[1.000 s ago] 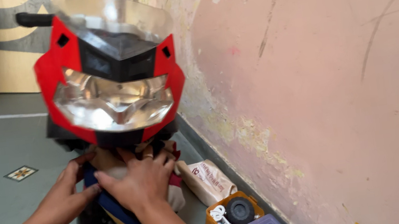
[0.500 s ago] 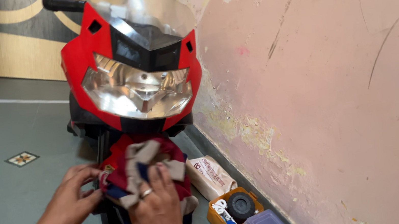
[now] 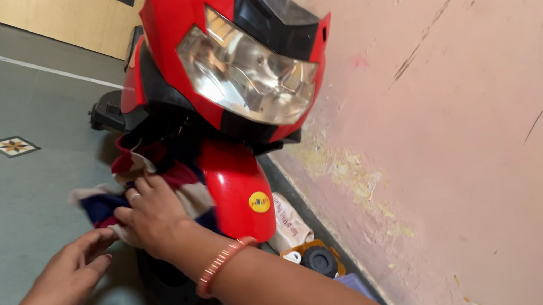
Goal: The person wipes a red motorcycle and a bicycle with a cloth. They clean the motorcycle's seat, rear, and front sections, then move to the bicycle and wipe its frame and handlebars.
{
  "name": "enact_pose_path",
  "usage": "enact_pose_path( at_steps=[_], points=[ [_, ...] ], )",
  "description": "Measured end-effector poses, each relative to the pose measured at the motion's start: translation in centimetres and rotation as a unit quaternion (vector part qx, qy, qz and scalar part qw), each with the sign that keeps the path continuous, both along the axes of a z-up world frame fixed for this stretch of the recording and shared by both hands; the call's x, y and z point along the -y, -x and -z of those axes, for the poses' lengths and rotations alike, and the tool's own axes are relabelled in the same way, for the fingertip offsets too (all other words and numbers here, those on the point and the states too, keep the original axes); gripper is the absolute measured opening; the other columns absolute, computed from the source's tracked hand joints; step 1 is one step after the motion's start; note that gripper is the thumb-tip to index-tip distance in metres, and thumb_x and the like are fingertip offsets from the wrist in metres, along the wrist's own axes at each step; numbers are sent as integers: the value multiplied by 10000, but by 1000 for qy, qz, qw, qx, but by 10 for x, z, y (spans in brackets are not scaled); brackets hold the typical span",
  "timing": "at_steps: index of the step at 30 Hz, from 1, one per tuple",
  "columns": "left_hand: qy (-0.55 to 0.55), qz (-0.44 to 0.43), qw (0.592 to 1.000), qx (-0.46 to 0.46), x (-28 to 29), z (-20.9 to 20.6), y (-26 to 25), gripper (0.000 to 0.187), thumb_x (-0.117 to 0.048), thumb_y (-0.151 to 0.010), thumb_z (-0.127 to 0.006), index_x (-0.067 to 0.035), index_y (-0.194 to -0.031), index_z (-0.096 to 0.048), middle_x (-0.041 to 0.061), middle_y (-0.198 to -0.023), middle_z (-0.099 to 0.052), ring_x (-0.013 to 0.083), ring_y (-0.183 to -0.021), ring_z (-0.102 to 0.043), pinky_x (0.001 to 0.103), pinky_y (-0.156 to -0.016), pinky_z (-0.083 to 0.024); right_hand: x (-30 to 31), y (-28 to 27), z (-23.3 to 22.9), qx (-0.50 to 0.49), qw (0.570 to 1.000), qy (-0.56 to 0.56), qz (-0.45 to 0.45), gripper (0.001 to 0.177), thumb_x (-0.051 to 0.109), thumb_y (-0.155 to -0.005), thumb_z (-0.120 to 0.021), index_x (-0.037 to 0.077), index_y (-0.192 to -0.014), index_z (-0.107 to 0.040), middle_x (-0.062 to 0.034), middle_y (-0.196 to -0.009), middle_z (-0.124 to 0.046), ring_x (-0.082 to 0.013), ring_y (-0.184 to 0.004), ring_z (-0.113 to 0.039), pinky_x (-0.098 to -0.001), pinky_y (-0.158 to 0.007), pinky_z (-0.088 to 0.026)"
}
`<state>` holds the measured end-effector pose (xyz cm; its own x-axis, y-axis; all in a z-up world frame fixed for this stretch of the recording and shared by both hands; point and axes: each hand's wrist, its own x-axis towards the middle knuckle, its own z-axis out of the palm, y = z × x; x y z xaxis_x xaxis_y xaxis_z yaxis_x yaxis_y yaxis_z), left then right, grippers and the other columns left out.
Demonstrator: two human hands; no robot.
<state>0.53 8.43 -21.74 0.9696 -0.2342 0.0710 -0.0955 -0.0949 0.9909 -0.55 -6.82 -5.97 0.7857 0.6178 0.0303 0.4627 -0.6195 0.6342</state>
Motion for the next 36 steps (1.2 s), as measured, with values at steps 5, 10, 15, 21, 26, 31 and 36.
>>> enact_pose_path(
  at_steps=[5, 10, 15, 21, 26, 31, 36],
  points=[
    [-30, 14, 999, 22, -11, 14, -20, 480, -116, -893, -641, -58, -1369, -617, 79, -1313, -719, 192, -1273, -652, 359, -1099, -454, -41, -27, -3, -103, 981, 130, 99, 476, 587, -982, -477, 239, -1178, -735, -56, -1327, -666, -261, -1310, -537, -446, -1140, -281],
    [-172, 7, 983, -69, -6, -9, -16, 286, -143, -982, -621, -102, -1243, -730, 48, -1167, -752, 185, -1138, -710, 342, -1069, -548, -21, -10, -9, -123, 988, 97, -8, 259, 391, -887, -606, 306, -1072, -766, 20, -1241, -724, -190, -1268, -605, -376, -1157, -352],
    [-256, 41, 966, -19, -9, -39, 0, 276, -122, -955, -622, -68, -1179, -773, 63, -1093, -715, 288, -928, -733, 377, -887, -620, 26, 49, -11, -8, 980, -105, -167, 411, 212, -814, -647, 228, -1218, -716, -6, -1423, -613, -265, -1458, -489, -405, -1244, -344],
    [-112, 74, 991, 21, 11, -34, 33, 407, -93, -891, -653, -126, -1297, -648, 83, -1117, -732, 196, -1063, -721, 373, -912, -601, 45, 122, 2, 20, 982, -182, -57, 483, 157, -788, -644, 163, -1270, -682, -66, -1478, -577, -300, -1336, -509, -413, -1144, -368],
    [-159, 83, 975, 132, 18, -29, 53, 575, -51, -799, -653, -160, -1364, -644, 54, -1247, -658, 190, -1149, -667, 355, -978, -548, 61, 139, 8, -52, 980, -175, 78, 385, 282, -783, -669, 105, -1121, -714, -111, -1169, -702, -291, -1257, -579, -407, -1070, -425],
    [-136, 78, 977, 148, 40, -33, 65, 525, -75, -801, -636, -85, -1326, -614, 94, -1248, -713, 244, -1158, -674, 395, -915, -563, 62, 112, 42, -50, 996, -66, 44, 383, 340, -853, -635, 121, -1151, -736, -89, -1111, -747, -245, -1126, -660, -380, -1009, -461],
    [-298, 59, 953, 11, 62, -39, 76, 346, -176, -875, -680, -20, -1184, -665, 133, -1082, -761, 252, -1018, -740, 371, -909, -603, 54, 82, 76, -154, 986, 50, 49, 335, 388, -849, -610, 169, -1030, -786, -55, -1101, -761, -220, -1076, -696, -381, -950, -482]
  ],
)
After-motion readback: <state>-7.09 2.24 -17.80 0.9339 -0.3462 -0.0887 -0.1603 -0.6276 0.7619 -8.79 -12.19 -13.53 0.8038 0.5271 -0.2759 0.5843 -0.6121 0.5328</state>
